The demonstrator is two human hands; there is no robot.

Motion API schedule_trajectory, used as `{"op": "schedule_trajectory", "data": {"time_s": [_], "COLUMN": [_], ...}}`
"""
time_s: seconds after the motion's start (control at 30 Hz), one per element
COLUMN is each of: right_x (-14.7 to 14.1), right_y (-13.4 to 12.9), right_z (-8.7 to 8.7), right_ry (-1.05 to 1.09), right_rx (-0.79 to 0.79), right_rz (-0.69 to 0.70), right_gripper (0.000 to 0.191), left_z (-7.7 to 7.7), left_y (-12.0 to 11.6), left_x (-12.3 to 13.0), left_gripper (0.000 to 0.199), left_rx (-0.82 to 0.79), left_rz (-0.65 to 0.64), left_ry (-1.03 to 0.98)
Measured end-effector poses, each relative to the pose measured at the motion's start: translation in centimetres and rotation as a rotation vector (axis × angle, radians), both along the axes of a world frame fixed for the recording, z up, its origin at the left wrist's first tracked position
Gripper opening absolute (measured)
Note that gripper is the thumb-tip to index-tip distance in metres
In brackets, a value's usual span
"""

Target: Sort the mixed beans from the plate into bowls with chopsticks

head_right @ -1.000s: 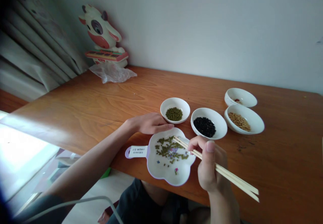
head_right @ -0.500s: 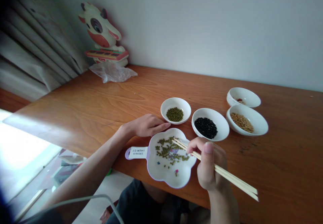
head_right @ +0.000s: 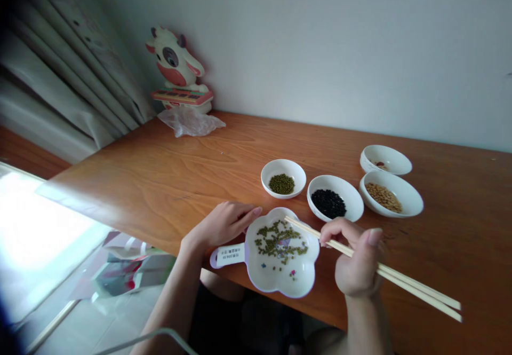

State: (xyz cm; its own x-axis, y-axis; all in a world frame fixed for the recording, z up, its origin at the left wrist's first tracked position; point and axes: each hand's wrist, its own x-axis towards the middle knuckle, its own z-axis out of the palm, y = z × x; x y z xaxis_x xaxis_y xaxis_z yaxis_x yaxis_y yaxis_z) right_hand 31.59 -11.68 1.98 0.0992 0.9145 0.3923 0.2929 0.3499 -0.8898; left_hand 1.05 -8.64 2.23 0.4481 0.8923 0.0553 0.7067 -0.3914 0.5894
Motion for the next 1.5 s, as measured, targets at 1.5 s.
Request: {"op": "schedule_trajectory", "data": {"time_s": [1.5], "right_x": [-0.3], "right_y": [-2.1], "right_z": [-0.6], "right_ry": [-0.145], "right_rx": [-0.109], "right_rz": [0.220], "right_gripper": [0.079], "left_z": [-0.7], "left_y": [-1.4], "left_x": [1.4], "left_gripper": [0.056], "left_rx": [0.010], "left_rz": [0.090], "left_ry": [-0.003]}}
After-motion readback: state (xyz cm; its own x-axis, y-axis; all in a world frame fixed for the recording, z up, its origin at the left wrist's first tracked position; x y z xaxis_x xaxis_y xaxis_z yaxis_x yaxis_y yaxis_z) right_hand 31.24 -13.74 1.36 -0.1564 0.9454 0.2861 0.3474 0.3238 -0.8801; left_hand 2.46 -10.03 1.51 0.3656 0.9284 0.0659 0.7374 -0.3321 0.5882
